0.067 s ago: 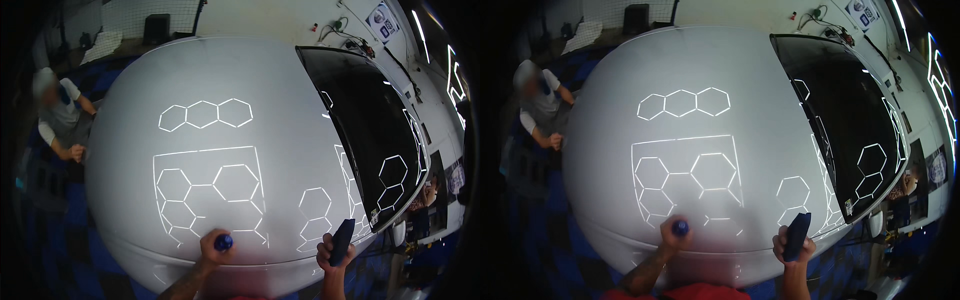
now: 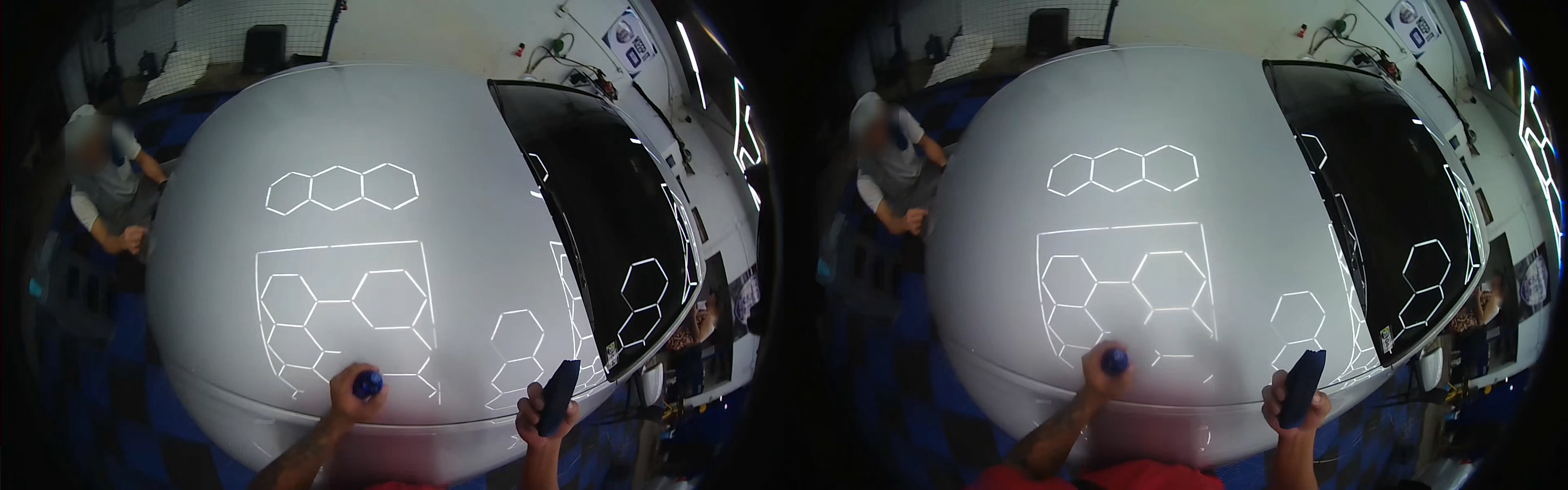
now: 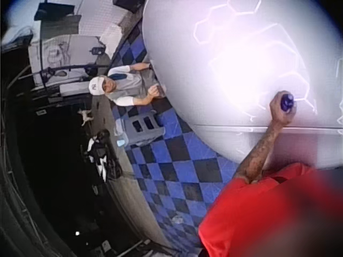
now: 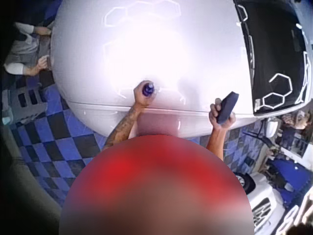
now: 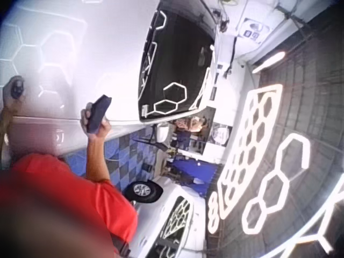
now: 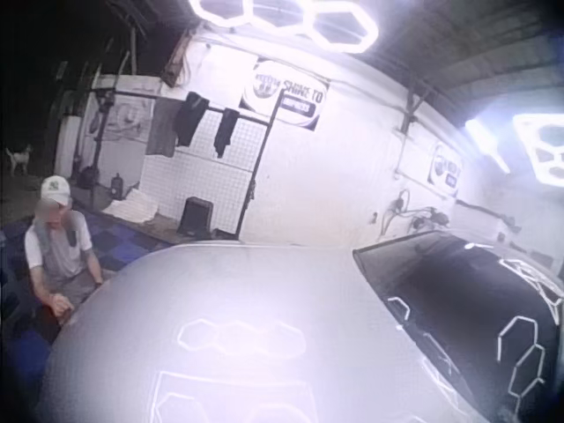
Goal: The person sprays a liquid onto the hood of a silver car and wipes it with a blue microfiber cloth. They move across the hood, repeatedly applying spray and wiping in sections while another person works nearby.
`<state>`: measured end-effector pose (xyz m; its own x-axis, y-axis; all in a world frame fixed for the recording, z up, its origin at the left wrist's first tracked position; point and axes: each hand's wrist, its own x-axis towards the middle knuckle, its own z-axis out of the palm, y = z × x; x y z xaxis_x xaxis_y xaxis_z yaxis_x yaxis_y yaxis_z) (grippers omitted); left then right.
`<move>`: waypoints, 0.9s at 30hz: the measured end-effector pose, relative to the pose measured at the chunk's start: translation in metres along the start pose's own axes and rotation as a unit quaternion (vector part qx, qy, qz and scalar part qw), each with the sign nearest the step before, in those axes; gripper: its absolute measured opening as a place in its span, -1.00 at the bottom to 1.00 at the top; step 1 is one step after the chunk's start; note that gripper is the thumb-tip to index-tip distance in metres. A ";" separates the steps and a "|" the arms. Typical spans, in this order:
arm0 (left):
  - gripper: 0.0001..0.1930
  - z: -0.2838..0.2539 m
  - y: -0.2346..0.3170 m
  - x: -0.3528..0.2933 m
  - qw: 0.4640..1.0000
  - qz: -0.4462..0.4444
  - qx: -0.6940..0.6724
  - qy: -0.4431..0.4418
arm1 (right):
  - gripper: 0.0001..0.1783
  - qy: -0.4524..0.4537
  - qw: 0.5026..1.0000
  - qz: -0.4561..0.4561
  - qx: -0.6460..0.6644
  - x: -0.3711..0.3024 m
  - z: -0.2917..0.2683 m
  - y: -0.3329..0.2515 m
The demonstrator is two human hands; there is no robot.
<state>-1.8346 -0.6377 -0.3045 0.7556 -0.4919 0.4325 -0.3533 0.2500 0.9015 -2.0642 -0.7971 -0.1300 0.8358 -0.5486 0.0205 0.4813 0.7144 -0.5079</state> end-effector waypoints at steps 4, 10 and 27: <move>-0.66 -0.005 0.004 0.000 0.998 -0.065 0.001 -0.006 | -0.51 -0.021 0.999 0.046 0.013 -0.031 -0.004 0.024; -0.62 -0.031 0.042 -0.020 0.994 -0.066 0.066 -0.055 | -0.48 -0.085 0.981 0.171 -0.008 -0.024 -0.006 0.076; -0.63 -0.259 0.034 -0.040 0.977 -0.024 0.103 -0.185 | -0.48 0.131 0.988 0.080 0.020 -0.039 0.040 0.254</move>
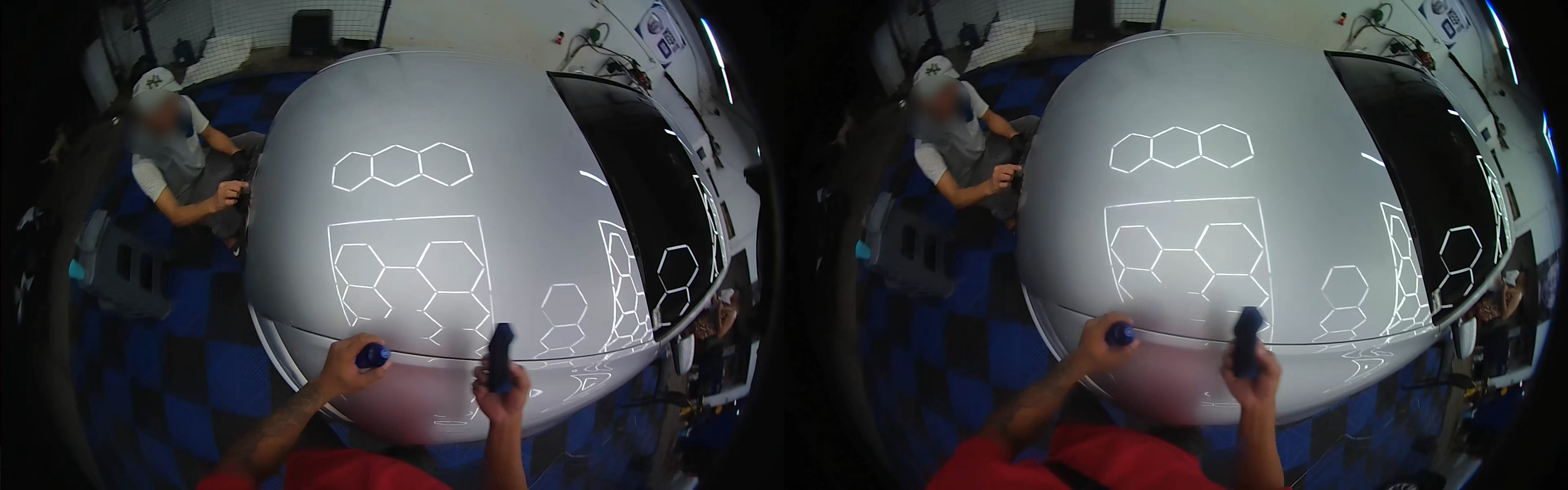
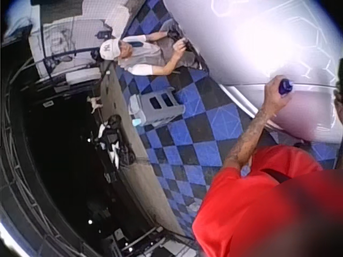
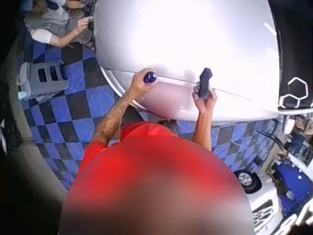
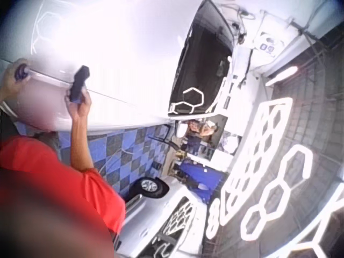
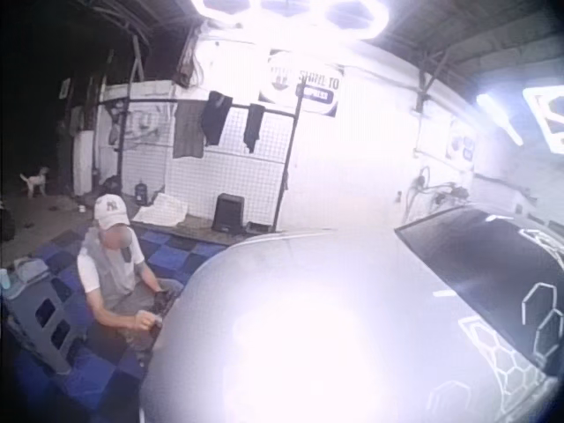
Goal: The person sprays a liquid onto the hood of a silver car and wipes it with a blue microfiber cloth. They move across the hood, repeatedly applying spray and wiping in sections while another person works nearby.
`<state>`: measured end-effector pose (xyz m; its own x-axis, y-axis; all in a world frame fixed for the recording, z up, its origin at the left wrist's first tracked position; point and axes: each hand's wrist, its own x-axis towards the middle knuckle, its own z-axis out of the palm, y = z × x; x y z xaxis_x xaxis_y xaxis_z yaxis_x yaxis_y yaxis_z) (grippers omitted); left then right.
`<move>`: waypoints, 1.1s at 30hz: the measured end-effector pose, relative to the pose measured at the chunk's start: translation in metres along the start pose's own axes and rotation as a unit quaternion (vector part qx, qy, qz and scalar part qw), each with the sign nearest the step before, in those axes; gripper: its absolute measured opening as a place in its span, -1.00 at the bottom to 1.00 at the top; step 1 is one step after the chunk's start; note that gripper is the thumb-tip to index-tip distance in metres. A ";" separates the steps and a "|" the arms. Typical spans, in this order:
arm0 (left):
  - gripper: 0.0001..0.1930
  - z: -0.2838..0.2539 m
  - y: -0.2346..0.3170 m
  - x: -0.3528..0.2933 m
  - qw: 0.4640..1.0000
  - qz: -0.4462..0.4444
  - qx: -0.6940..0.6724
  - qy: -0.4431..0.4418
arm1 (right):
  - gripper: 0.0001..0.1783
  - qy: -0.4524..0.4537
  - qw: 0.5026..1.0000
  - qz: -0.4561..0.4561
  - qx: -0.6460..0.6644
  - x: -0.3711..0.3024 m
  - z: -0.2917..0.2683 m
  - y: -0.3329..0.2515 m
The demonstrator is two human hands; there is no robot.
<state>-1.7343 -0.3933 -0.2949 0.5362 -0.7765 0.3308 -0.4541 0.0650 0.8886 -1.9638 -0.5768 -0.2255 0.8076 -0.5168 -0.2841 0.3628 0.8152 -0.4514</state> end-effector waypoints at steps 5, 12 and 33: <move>-0.65 -0.064 -0.060 0.029 0.997 -0.057 -0.016 0.044 | -0.57 0.073 0.972 0.170 -0.148 0.052 0.061 0.090; -0.66 -0.051 -0.102 0.112 0.997 0.045 -0.050 0.036 | -0.61 0.125 0.975 0.102 -0.154 0.084 0.102 0.092; -0.57 -0.024 -0.135 0.127 0.987 0.128 -0.083 -0.045 | -0.62 0.131 0.980 0.011 -0.150 0.242 0.079 0.011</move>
<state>-1.5874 -0.4853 -0.3654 0.3498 -0.7736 0.5283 -0.4402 0.3621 0.8216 -1.7278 -0.6722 -0.2320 0.6529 -0.5813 -0.4856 0.1628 0.7338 -0.6596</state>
